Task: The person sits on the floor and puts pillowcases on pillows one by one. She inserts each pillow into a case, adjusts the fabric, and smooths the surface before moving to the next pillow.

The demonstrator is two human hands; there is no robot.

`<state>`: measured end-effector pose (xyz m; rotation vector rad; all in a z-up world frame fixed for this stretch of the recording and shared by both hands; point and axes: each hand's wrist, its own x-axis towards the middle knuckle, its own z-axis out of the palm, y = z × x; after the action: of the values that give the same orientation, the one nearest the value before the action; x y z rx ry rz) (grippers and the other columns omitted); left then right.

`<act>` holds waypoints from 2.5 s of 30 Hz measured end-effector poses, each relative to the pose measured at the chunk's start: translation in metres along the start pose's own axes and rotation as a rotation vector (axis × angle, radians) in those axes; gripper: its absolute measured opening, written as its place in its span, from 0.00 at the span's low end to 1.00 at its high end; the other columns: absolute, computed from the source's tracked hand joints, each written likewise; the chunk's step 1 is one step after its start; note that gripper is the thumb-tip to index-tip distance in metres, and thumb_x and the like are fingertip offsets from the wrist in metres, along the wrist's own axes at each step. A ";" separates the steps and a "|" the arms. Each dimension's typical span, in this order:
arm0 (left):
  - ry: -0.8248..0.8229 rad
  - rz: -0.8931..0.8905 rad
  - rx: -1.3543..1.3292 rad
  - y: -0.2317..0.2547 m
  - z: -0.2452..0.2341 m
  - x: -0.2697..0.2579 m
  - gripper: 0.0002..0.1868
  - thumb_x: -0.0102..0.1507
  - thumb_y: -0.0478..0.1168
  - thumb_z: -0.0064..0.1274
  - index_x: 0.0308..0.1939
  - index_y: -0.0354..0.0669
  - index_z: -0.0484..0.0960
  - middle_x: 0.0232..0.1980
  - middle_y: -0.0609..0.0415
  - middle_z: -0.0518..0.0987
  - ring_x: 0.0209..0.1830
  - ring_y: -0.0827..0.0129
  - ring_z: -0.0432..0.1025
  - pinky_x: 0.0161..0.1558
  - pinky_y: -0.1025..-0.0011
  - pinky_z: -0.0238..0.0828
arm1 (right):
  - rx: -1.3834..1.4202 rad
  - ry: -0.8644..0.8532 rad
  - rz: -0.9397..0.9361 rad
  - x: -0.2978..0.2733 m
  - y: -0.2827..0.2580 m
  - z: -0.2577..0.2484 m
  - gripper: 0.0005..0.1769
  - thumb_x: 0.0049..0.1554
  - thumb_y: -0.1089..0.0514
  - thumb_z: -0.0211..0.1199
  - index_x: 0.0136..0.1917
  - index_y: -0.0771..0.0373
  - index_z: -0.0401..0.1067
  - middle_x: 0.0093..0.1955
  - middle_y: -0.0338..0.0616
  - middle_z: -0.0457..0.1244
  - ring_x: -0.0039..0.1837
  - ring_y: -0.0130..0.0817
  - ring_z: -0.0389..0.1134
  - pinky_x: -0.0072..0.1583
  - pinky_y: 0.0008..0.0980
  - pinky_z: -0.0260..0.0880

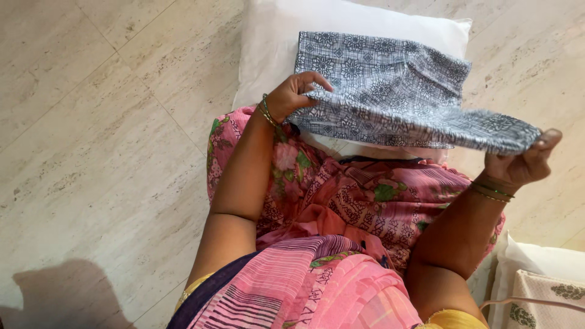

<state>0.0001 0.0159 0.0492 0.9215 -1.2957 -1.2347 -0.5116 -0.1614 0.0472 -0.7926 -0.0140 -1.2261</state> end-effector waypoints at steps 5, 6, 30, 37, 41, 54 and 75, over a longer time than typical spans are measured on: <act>0.274 -0.141 -0.319 -0.022 -0.038 0.004 0.16 0.65 0.29 0.55 0.56 0.44 0.82 0.56 0.55 0.80 0.56 0.71 0.73 0.60 0.64 0.71 | -0.250 0.155 0.231 0.020 0.030 0.043 0.10 0.66 0.66 0.53 0.59 0.69 0.71 0.53 0.55 0.71 0.55 0.43 0.74 0.60 0.40 0.76; 0.311 -0.165 -0.400 -0.030 -0.047 0.002 0.16 0.66 0.31 0.56 0.57 0.42 0.82 0.56 0.51 0.81 0.53 0.67 0.74 0.59 0.61 0.71 | -0.360 0.139 0.306 0.021 0.032 0.044 0.08 0.69 0.67 0.53 0.59 0.70 0.72 0.54 0.55 0.71 0.56 0.43 0.74 0.60 0.39 0.76; 0.483 -0.373 0.515 -0.101 -0.056 0.007 0.46 0.63 0.59 0.66 0.74 0.42 0.59 0.68 0.36 0.74 0.66 0.52 0.73 0.65 0.58 0.72 | -1.976 -0.153 0.425 0.038 0.107 0.044 0.31 0.59 0.52 0.75 0.72 0.61 0.70 0.75 0.63 0.57 0.74 0.58 0.61 0.71 0.47 0.66; 0.405 -0.766 0.785 -0.069 0.010 0.022 0.51 0.56 0.49 0.68 0.72 0.44 0.50 0.64 0.29 0.69 0.60 0.40 0.71 0.61 0.55 0.68 | -2.015 0.138 0.801 -0.004 0.094 -0.038 0.53 0.51 0.47 0.78 0.82 0.58 0.55 0.73 0.68 0.56 0.72 0.63 0.60 0.69 0.50 0.63; 0.480 -0.775 0.769 -0.064 0.011 0.022 0.42 0.60 0.41 0.61 0.74 0.56 0.55 0.55 0.37 0.80 0.57 0.43 0.76 0.58 0.55 0.72 | -1.949 0.176 0.727 -0.004 0.096 -0.068 0.52 0.52 0.47 0.78 0.80 0.67 0.55 0.72 0.67 0.60 0.72 0.58 0.62 0.69 0.47 0.63; 1.265 -0.590 1.094 -0.038 -0.069 -0.022 0.29 0.54 0.42 0.65 0.58 0.53 0.72 0.55 0.46 0.72 0.54 0.47 0.69 0.46 0.48 0.71 | -1.980 0.003 0.344 -0.017 0.135 -0.054 0.45 0.63 0.48 0.73 0.82 0.68 0.55 0.77 0.65 0.57 0.77 0.63 0.59 0.76 0.47 0.60; 0.506 -0.143 1.319 -0.081 0.046 0.033 0.14 0.56 0.34 0.58 0.45 0.53 0.84 0.56 0.51 0.74 0.58 0.55 0.67 0.57 0.51 0.63 | -1.423 0.327 0.373 -0.012 0.124 -0.047 0.27 0.67 0.56 0.69 0.68 0.74 0.59 0.60 0.55 0.68 0.58 0.37 0.72 0.57 0.33 0.74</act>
<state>-0.0602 -0.0231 -0.0189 2.0898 -1.5595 -0.0246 -0.4308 -0.1641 -0.0583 -1.6742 1.3350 -0.8580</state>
